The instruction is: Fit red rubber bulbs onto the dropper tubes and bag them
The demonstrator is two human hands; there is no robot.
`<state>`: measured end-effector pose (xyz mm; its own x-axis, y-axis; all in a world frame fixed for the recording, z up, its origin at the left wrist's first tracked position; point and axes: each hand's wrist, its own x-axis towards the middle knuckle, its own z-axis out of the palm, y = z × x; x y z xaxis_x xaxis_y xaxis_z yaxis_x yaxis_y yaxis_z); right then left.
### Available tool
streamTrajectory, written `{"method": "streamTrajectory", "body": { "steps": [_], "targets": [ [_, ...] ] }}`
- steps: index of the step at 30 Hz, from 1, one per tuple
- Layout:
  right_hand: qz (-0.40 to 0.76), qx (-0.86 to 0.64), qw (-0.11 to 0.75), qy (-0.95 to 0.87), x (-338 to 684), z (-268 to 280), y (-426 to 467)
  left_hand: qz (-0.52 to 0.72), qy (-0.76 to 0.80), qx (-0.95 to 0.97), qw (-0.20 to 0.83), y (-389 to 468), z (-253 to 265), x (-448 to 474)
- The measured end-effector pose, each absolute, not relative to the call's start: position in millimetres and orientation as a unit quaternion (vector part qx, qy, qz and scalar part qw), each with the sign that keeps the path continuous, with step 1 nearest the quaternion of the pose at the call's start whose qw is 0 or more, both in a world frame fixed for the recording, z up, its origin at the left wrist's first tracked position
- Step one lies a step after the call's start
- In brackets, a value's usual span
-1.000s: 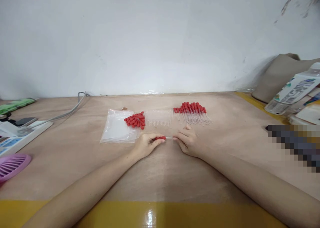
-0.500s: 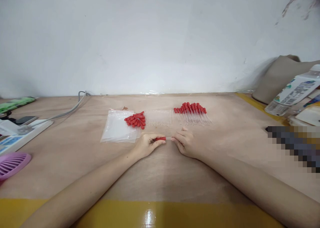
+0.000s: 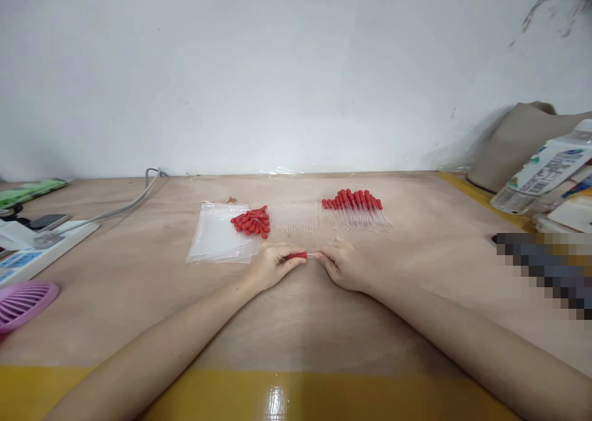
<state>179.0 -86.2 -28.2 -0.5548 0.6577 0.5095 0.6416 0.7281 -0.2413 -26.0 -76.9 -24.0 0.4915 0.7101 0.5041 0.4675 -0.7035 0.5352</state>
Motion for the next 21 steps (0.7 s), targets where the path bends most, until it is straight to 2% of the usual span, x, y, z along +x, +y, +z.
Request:
{"method": "streamTrajectory", "body": {
  "steps": [14, 18, 21],
  "targets": [
    [0.126, -0.411, 0.235, -0.872, 177, -7, -95, 0.366, 0.313, 0.864, 0.144, -77, -23, -29],
    [0.200, -0.427, 0.224, -0.853, 186, 3, -91, 0.381, 0.380, 0.835, 0.115, -75, -23, -32],
    [0.284, -0.493, 0.226, -0.791, 198, 11, -73, 0.352, 0.406, 0.836, 0.112, -75, -22, -33]
  ]
}}
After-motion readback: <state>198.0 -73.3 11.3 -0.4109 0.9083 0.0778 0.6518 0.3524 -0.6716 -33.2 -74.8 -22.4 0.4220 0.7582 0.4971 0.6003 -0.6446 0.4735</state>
